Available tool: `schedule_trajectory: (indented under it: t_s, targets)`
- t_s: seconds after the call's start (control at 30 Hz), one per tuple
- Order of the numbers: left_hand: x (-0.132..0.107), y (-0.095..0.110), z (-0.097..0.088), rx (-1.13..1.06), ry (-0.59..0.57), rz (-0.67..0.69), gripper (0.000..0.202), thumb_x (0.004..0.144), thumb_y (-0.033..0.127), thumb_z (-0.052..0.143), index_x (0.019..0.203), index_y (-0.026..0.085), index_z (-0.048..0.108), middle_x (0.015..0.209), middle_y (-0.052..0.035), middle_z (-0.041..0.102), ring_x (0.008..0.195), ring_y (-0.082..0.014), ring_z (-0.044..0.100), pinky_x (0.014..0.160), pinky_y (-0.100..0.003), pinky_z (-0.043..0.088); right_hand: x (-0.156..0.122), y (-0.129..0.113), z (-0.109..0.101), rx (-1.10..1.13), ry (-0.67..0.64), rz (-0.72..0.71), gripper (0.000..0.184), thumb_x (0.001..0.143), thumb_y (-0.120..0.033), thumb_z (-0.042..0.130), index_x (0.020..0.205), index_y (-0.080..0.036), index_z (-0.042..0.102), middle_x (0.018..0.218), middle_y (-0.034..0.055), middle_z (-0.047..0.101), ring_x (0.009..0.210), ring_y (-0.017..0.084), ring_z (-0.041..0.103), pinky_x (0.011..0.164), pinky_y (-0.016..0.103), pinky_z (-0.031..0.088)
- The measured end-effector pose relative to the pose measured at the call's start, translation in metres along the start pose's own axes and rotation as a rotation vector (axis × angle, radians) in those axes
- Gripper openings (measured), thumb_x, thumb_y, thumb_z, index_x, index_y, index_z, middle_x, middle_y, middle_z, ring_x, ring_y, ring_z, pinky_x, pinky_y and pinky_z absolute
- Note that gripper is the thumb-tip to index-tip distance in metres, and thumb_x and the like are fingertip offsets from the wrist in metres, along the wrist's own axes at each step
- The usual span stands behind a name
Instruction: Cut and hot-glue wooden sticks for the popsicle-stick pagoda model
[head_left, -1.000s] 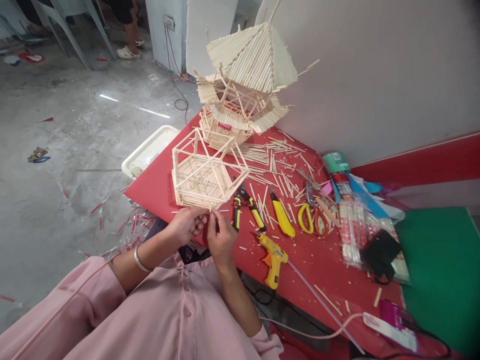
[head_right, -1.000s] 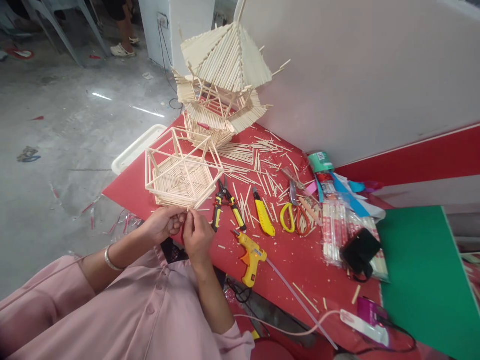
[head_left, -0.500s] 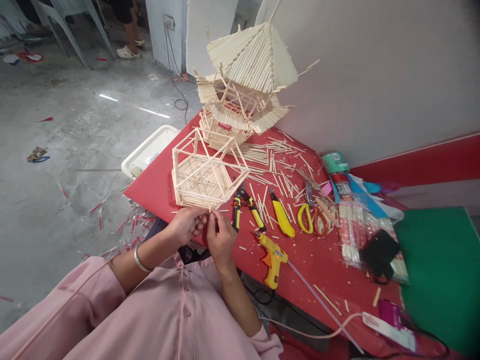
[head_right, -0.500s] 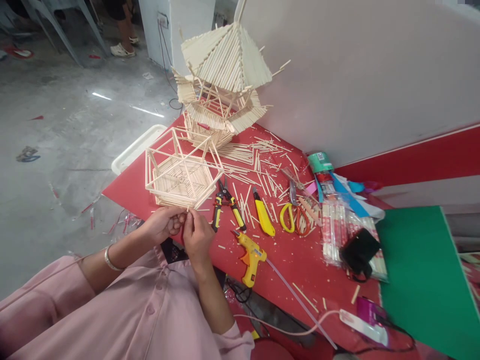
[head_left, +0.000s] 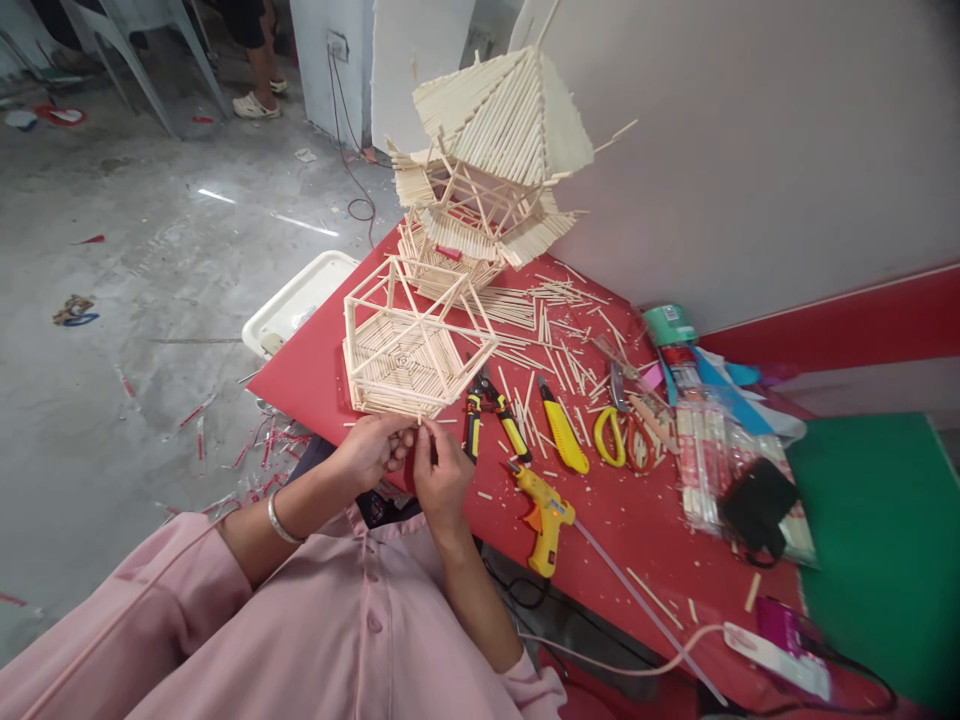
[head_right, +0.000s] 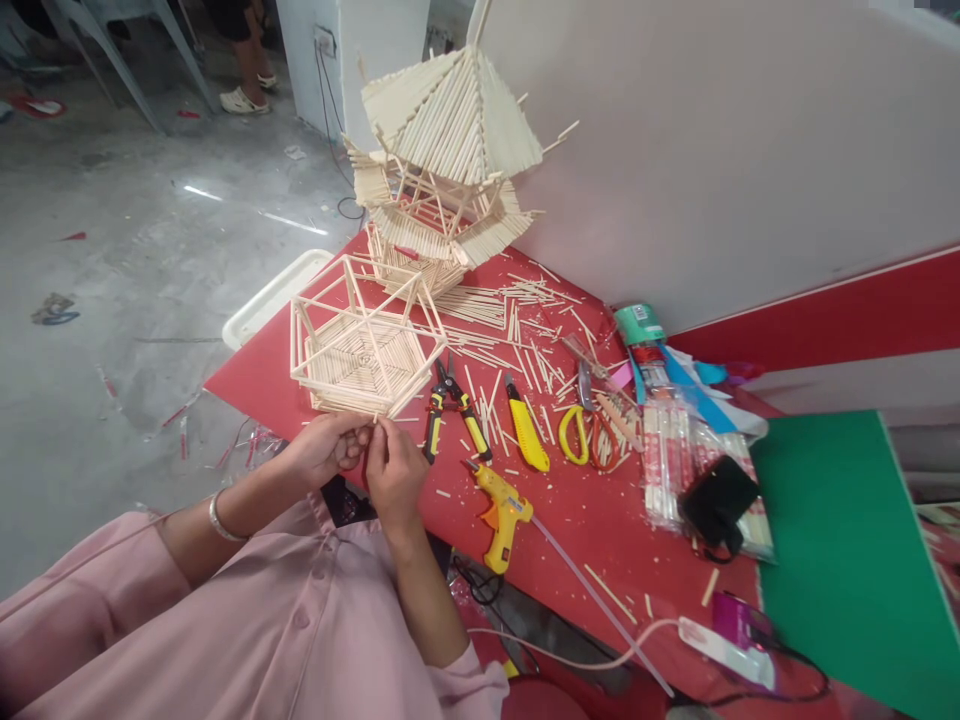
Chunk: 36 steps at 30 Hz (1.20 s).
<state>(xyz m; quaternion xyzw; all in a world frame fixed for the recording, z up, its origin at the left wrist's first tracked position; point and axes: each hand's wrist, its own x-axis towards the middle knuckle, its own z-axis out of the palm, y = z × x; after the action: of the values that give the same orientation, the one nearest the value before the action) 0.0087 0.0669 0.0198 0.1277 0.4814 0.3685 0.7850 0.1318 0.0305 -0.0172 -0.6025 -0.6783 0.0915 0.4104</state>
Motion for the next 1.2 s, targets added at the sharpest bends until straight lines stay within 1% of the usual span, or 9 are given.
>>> schedule_trajectory:
  t_s: [0.37,0.7,1.07,1.2]
  targets:
    - [0.0007,-0.0014,-0.0006,0.002,-0.005,0.006,0.028,0.069,0.031,0.07,0.053,0.014,0.055,0.043,0.0025,0.046,0.037,-0.0056,0.037,0.038,-0.02,0.023,-0.0003,0.0,-0.0001,-0.002,0.014,0.002,0.024,0.098,-0.024,0.049,0.109,-0.016,0.069,0.095,0.0097,0.076,0.085,0.018,0.072,0.08,0.029,0.055]
    - [0.0001,-0.0007,-0.0006,0.006,-0.005,0.009,0.029,0.068,0.032,0.071,0.053,0.014,0.055,0.044,0.0026,0.046,0.038,-0.0057,0.038,0.038,-0.019,0.024,0.0009,-0.0006,-0.0002,0.003,0.01,0.012,0.025,0.098,-0.024,0.048,0.108,-0.015,0.069,0.094,0.0101,0.076,0.085,0.018,0.072,0.08,0.029,0.055]
    - [-0.0012,0.0004,0.0004,-0.009,-0.018,0.007,0.027,0.067,0.032,0.072,0.054,0.014,0.055,0.045,0.0028,0.047,0.038,-0.0053,0.037,0.038,-0.02,0.023,0.0022,-0.0025,-0.0015,0.013,-0.023,0.06,0.027,0.099,-0.028,0.045,0.108,-0.017,0.067,0.095,0.01,0.075,0.089,0.019,0.071,0.081,0.029,0.054]
    - [-0.0017,0.0008,0.0002,-0.012,-0.022,0.012,0.026,0.067,0.031,0.072,0.055,0.014,0.056,0.047,0.0024,0.048,0.039,-0.0056,0.038,0.038,-0.02,0.023,0.0032,-0.0032,-0.0025,0.024,-0.044,0.094,0.027,0.099,-0.028,0.043,0.108,-0.017,0.066,0.095,0.0093,0.074,0.089,0.019,0.07,0.079,0.028,0.053]
